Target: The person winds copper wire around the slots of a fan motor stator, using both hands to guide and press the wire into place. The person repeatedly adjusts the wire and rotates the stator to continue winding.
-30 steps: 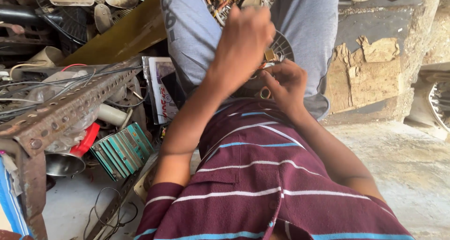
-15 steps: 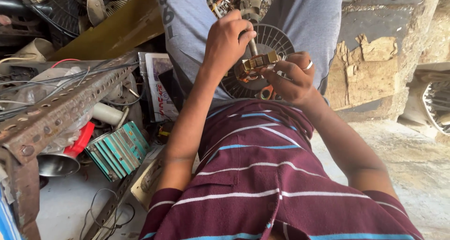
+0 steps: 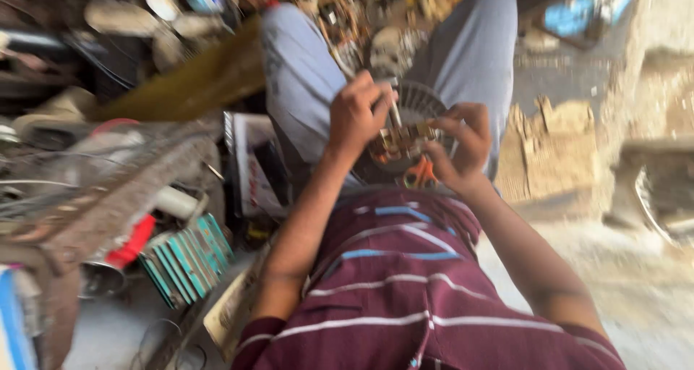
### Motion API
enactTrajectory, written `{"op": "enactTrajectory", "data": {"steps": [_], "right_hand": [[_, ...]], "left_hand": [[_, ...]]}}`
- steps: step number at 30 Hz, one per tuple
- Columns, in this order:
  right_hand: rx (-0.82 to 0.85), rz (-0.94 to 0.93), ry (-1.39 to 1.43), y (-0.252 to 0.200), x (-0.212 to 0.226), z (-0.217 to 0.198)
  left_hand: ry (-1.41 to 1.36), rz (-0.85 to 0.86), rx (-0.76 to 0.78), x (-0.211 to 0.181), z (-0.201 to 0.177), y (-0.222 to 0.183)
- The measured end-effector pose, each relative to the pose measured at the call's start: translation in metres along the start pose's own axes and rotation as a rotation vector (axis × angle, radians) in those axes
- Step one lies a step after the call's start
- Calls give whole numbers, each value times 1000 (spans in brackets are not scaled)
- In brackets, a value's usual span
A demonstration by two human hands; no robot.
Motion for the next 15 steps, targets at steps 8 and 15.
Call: {"op": "enactTrajectory", "data": {"steps": [8, 15], "right_hand": [[610, 473, 384, 49, -56, 38], [642, 454, 390, 35, -72, 50]], "left_hand": [[165, 38, -25, -64, -48, 18], [45, -43, 278, -117, -49, -22]]}}
Point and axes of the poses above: each hand's wrist, its own y-axis towards the middle knuckle, its own z-axis out of the palm, x = y × z, the point moved 5 cm from there along y, towards the middle knuckle, and after that the axes turned 14 degrees about -y, right-handed, at the moved point
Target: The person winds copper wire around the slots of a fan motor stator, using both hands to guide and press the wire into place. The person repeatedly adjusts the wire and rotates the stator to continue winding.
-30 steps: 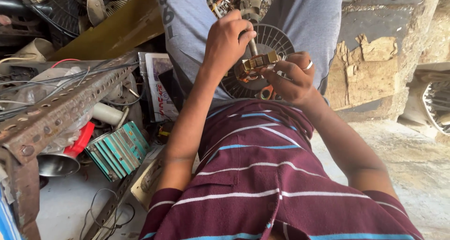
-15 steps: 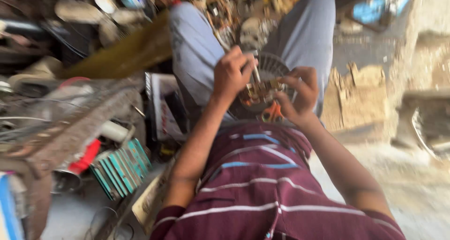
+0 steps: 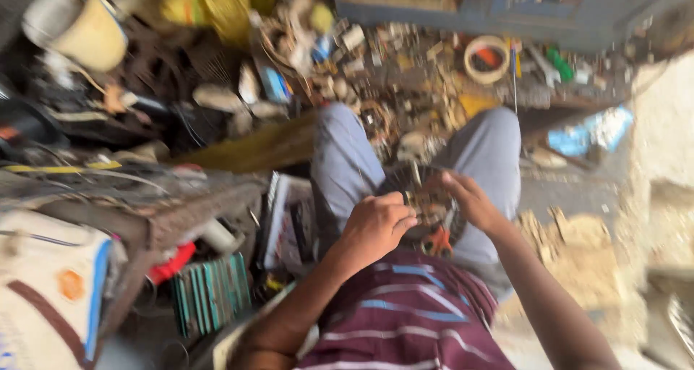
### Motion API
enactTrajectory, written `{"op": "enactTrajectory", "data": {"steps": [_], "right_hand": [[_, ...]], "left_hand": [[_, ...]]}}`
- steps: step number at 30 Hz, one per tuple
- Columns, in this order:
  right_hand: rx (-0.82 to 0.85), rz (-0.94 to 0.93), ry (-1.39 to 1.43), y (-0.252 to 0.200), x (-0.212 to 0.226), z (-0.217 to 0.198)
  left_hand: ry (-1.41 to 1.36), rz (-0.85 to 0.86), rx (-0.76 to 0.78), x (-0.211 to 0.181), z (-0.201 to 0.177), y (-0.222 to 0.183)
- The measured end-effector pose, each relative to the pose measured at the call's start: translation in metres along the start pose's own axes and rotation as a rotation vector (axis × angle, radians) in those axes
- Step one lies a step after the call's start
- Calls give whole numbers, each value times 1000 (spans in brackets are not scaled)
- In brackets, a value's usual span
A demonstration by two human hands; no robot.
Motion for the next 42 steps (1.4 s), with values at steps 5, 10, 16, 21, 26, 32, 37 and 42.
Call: {"op": "enactTrajectory", "data": {"steps": [5, 10, 16, 21, 26, 32, 37, 42], "right_hand": [[-307, -29, -217, -62, 14, 16], [-526, -538, -893, -92, 86, 45], [-702, -401, -686, -106, 90, 52], [-601, -499, -751, -99, 89, 51], [-642, -167, -364, -93, 52, 48], [-691, -55, -204, -85, 50, 36], [-521, -373, -406, -52, 70, -5], [5, 65, 114, 0, 40, 3]], "left_hand": [[212, 44, 241, -5, 44, -20], [268, 47, 243, -17, 24, -13], [282, 100, 331, -29, 25, -14], [258, 86, 379, -41, 24, 0], [300, 346, 98, -35, 24, 34], [386, -31, 213, 48, 44, 98], [350, -59, 38, 58, 18, 81], [273, -100, -29, 21, -11, 34]]}}
Point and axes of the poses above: each hand's wrist, its own y-axis towards the middle knuckle, its own z-axis out of the palm, x = y × z, the point moved 5 cm from there along y, towards the middle knuckle, and after that the axes turned 14 degrees about -y, right-handed, at the moved point
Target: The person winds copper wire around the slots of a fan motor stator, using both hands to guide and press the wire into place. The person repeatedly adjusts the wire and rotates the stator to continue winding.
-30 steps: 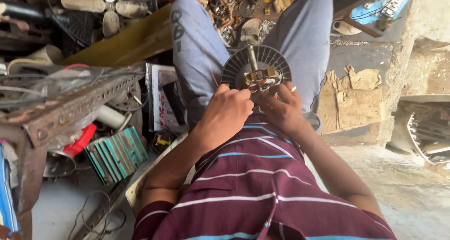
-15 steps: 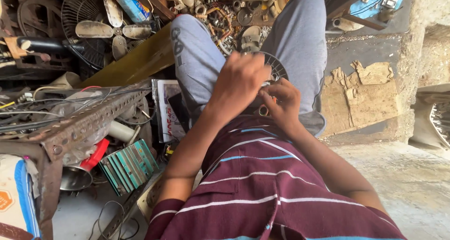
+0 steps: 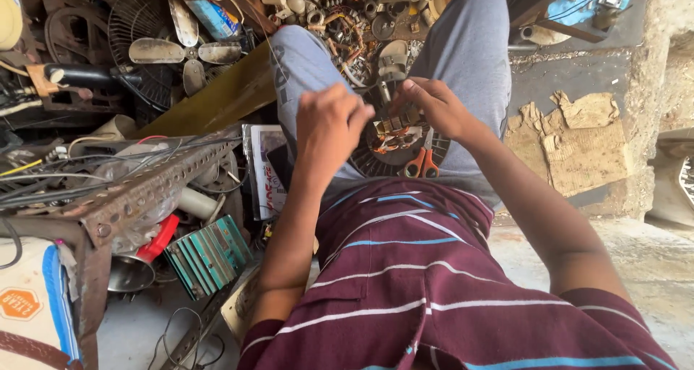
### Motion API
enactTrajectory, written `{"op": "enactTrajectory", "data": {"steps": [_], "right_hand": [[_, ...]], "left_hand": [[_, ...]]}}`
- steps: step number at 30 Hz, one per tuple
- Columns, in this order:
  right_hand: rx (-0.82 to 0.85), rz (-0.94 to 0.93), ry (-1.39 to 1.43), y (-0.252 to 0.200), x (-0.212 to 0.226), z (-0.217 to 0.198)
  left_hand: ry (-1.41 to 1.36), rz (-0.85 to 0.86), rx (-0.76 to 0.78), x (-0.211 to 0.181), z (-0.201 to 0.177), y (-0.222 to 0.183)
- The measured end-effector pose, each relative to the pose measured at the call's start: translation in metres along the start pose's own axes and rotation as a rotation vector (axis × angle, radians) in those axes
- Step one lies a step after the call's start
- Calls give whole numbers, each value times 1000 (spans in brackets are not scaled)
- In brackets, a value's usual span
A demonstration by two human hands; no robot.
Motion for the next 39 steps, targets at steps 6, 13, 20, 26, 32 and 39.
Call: {"op": "enactTrajectory", "data": {"steps": [6, 13, 20, 26, 32, 39], "right_hand": [[-424, -310, -542, -50, 30, 8], [-568, -545, -797, -108, 30, 51], [-622, -71, -373, -92, 1, 39], [-593, -389, -427, -66, 44, 3], [-52, -82, 16, -4, 24, -1], [-591, -512, -742, -65, 31, 24]], "left_hand": [[-182, 208, 323, -50, 20, -48], [42, 323, 313, -68, 12, -51], [73, 60, 147, -22, 42, 62], [56, -182, 277, 35, 48, 69], [-40, -112, 105, -6, 0, -3], [-82, 124, 282, -48, 26, -42]]}}
Point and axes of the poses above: each hand's wrist, its own y-axis towards the middle knuckle, its own z-axis out of the palm, x = y × z, the point moved 5 cm from there along y, towards the middle knuckle, and after that the axes turned 14 degrees about -y, right-handed, at the moved point
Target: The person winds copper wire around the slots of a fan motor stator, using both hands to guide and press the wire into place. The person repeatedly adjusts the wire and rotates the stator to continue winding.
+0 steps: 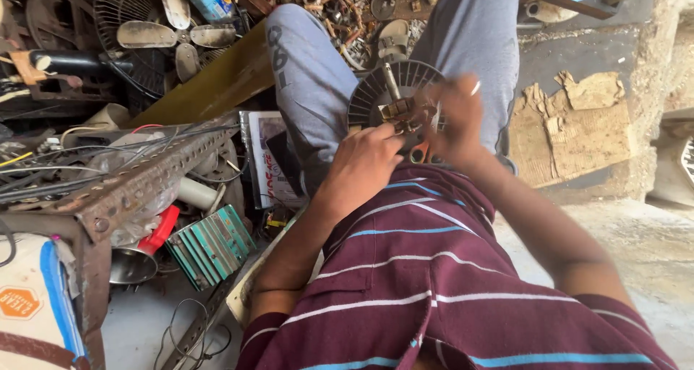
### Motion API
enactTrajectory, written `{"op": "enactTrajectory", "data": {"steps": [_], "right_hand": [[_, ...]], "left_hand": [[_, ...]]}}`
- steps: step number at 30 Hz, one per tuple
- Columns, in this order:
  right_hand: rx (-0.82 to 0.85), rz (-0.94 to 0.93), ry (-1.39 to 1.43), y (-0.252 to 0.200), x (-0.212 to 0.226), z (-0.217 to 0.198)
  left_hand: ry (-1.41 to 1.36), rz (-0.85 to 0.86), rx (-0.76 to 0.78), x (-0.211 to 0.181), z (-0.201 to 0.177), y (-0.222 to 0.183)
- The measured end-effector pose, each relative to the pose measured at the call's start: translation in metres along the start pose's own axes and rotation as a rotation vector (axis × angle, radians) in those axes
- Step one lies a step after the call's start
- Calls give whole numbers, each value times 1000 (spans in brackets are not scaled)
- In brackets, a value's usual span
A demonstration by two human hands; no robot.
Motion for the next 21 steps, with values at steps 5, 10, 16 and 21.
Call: {"op": "enactTrajectory", "data": {"steps": [5, 10, 16, 21], "right_hand": [[12, -67, 9, -43, 30, -4], [2, 528, 270, -49, 0, 11], [76, 652, 324, -38, -17, 11], [38, 570, 576, -17, -25, 2]], "left_hand": [[111, -5, 93, -10, -2, -14], [254, 190, -96, -10, -12, 39], [14, 32, -79, 76, 0, 126], [89, -34, -220, 108, -6, 95]]}}
Point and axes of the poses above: each hand's wrist, its own y-axis towards the middle knuckle, its own z-axis out of the palm, x = y × z, the point moved 5 cm from there along y, towards the middle knuckle, and after that the axes turned 14 degrees about -y, right-handed, at the moved point
